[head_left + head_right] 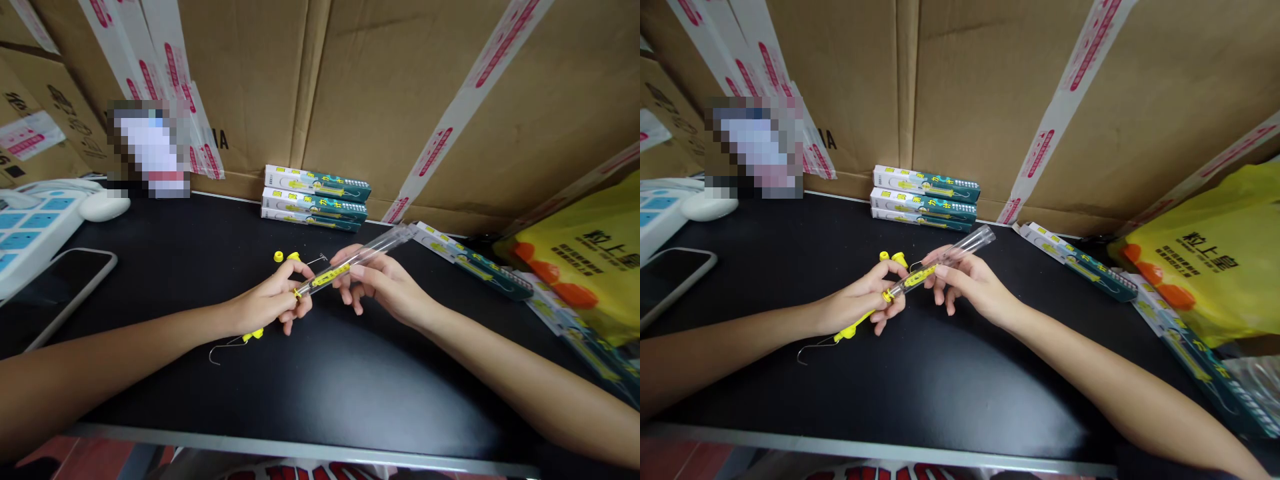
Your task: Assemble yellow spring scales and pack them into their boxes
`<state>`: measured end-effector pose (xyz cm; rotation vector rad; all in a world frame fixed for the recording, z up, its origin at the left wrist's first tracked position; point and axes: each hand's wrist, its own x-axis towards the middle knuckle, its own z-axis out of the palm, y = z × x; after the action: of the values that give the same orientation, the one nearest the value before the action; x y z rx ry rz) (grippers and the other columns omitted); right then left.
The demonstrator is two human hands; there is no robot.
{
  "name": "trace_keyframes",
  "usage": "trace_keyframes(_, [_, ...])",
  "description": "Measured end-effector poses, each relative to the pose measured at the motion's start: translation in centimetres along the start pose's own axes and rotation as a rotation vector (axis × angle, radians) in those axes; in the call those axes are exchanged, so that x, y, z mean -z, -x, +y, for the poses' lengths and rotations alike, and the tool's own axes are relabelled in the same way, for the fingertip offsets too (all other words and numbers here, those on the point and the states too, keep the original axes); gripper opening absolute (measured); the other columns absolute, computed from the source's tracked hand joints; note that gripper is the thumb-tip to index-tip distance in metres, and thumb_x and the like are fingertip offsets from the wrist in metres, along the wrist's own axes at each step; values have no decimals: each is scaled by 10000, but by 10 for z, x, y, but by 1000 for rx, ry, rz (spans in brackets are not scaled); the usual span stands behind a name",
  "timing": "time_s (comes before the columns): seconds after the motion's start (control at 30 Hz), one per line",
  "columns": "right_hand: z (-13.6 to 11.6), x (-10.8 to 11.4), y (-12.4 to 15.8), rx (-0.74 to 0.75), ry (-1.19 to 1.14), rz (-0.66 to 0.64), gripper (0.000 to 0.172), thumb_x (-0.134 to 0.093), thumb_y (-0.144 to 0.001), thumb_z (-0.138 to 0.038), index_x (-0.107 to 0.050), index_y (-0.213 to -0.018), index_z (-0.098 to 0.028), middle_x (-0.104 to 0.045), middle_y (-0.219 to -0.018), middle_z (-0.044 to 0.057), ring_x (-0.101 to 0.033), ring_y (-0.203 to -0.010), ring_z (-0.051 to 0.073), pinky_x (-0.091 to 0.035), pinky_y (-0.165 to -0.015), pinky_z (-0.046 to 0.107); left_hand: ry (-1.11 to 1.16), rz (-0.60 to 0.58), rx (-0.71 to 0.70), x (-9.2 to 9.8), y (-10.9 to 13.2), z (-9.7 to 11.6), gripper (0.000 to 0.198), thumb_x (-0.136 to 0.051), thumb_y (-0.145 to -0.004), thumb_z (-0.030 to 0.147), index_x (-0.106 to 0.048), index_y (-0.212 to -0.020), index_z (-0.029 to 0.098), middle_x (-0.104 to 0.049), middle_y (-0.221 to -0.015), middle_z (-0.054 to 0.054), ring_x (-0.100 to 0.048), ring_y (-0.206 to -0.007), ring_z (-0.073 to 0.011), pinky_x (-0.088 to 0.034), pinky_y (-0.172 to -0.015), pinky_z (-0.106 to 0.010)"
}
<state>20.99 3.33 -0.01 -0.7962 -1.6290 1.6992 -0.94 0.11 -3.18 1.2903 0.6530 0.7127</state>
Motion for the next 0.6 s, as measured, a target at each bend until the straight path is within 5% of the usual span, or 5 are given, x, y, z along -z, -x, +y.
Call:
trace_keyframes(0.17, [-2, 1, 0, 10, -41, 66, 268, -637, -834, -377, -579, -1005, -179, -619, -744, 6, -601, -555, 111, -487, -404, 191, -17, 46, -45, -2, -1, -3, 230, -478, -873, 203, -329, -1046, 234, -640, -889, 6, -477, -467, -39, -504, -472, -211])
trace_keyframes(0.27, [-3, 3, -1, 59, -61, 107, 258, -628, -843, -385, -580, -1004, -188, -620, -735, 0, -591, -547, 109, -473, -401, 190, -42, 71, -3, -3, -1, -5, 172, -469, -929, 328, -367, -1009, 215, -660, -793, 8, -515, -443, -50, -501, -458, -201])
trace_keyframes(0.43, [-2, 0, 2, 108, 17, 116, 249, -624, -854, -387, -579, -1003, -192, -607, -720, -9, -594, -550, 109, -483, -411, 192, -144, 30, 89, -6, 1, -3, 317, -480, -919, 458, -429, -772, 181, -556, -524, 45, -503, -396, -58, -431, -397, -147])
trace_keyframes(0.6, [2, -6, 3, 113, 66, 74, 242, -640, -848, -356, -575, -1006, -184, -582, -710, -18, -579, -548, 99, -490, -400, 184, -199, 62, 71, -8, 4, 0, 307, -475, -910, 492, -429, -834, 198, -361, -483, 111, -308, -366, -41, -337, -321, -123])
